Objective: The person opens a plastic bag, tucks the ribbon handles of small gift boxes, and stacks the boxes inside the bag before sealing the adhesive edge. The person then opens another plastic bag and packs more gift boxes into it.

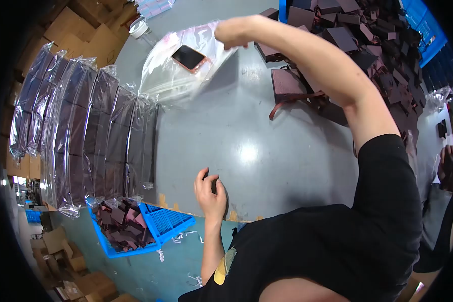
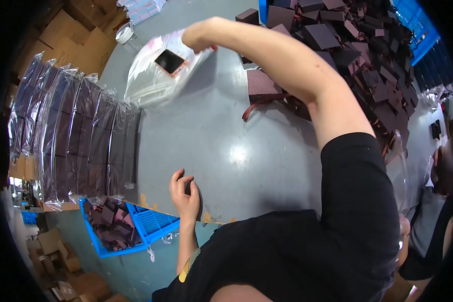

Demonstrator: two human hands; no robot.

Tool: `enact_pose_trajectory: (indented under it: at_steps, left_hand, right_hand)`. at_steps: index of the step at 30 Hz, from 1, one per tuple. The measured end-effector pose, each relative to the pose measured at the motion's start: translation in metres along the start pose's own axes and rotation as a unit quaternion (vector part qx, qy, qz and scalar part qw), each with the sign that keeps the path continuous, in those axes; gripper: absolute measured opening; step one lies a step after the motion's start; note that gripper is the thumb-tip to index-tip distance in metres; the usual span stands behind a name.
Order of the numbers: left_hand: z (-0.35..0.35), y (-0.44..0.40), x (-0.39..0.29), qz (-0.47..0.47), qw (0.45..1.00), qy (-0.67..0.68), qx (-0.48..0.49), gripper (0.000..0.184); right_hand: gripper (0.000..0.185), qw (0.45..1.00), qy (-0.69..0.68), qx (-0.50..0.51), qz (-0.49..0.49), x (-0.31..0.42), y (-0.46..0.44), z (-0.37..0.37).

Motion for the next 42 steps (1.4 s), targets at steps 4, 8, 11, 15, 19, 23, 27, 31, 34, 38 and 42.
enact_pose_trajectory:
  at_steps: [4, 8, 11, 15, 19, 23, 27, 31, 34, 38, 42]
  left_hand:
    - [0.000, 0.000, 0.002, 0.041, 0.998, 0.048, -0.011, 0.019]
    - [0.003, -0.014, 0.002, 0.120, 0.938, 0.319, -0.055, 0.068]
    - [0.003, -0.041, -0.018, 0.154, 0.879, 0.452, -0.012, 0.098]
    - [-0.029, -0.059, -0.043, 0.251, 0.812, 0.516, 0.112, 0.105]
    - [-0.068, -0.053, -0.036, 0.289, 0.830, 0.457, 0.137, 0.098]
    - [-0.084, -0.062, -0.012, 0.269, 0.899, 0.340, 0.053, 0.081]
    - [-0.082, -0.062, -0.012, 0.359, 0.850, 0.377, 0.076, 0.072]
    - [-0.073, -0.037, -0.014, 0.520, 0.671, 0.514, 0.120, 0.056]
    - [-0.066, -0.010, -0.029, 0.526, 0.663, 0.484, 0.220, 0.047]
    - [-0.074, -0.006, -0.029, 0.477, 0.738, 0.422, 0.224, 0.037]
    - [-0.078, -0.009, -0.024, 0.484, 0.685, 0.441, 0.320, 0.031]
  right_hand:
    - [0.026, 0.904, -0.088, -0.418, 0.020, -0.019, 0.063, 0.103]
    - [0.027, 0.745, -0.573, -0.327, -0.099, 0.005, 0.169, 0.100]
    - [0.033, 0.417, -0.892, -0.097, 0.146, 0.034, 0.203, 0.037]
    - [0.025, 0.126, -0.978, -0.158, -0.052, 0.023, 0.251, -0.053]
    - [0.019, 0.051, -0.962, -0.198, -0.183, -0.006, 0.289, -0.147]
    - [0.016, 0.051, -0.877, -0.318, -0.355, -0.025, 0.344, -0.178]
    - [0.019, 0.115, -0.830, -0.351, -0.419, -0.019, 0.390, -0.202]
    - [0.020, 0.271, -0.766, -0.378, -0.445, 0.007, 0.424, -0.214]
    - [0.019, 0.324, -0.724, -0.377, -0.479, 0.032, 0.433, -0.210]
    - [0.021, 0.397, -0.721, -0.345, -0.451, 0.036, 0.435, -0.213]
    - [0.021, 0.421, -0.719, -0.334, -0.441, 0.032, 0.435, -0.213]
Point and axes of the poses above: each hand's wrist, its own y-axis away from the middle knuckle, its own z-axis out of the back of the hand, x = y × z, the point moved 5 cm from there along -y, towards the middle knuckle, and after that the axes turned 14 degrees about -x, right-handed, at the moved point
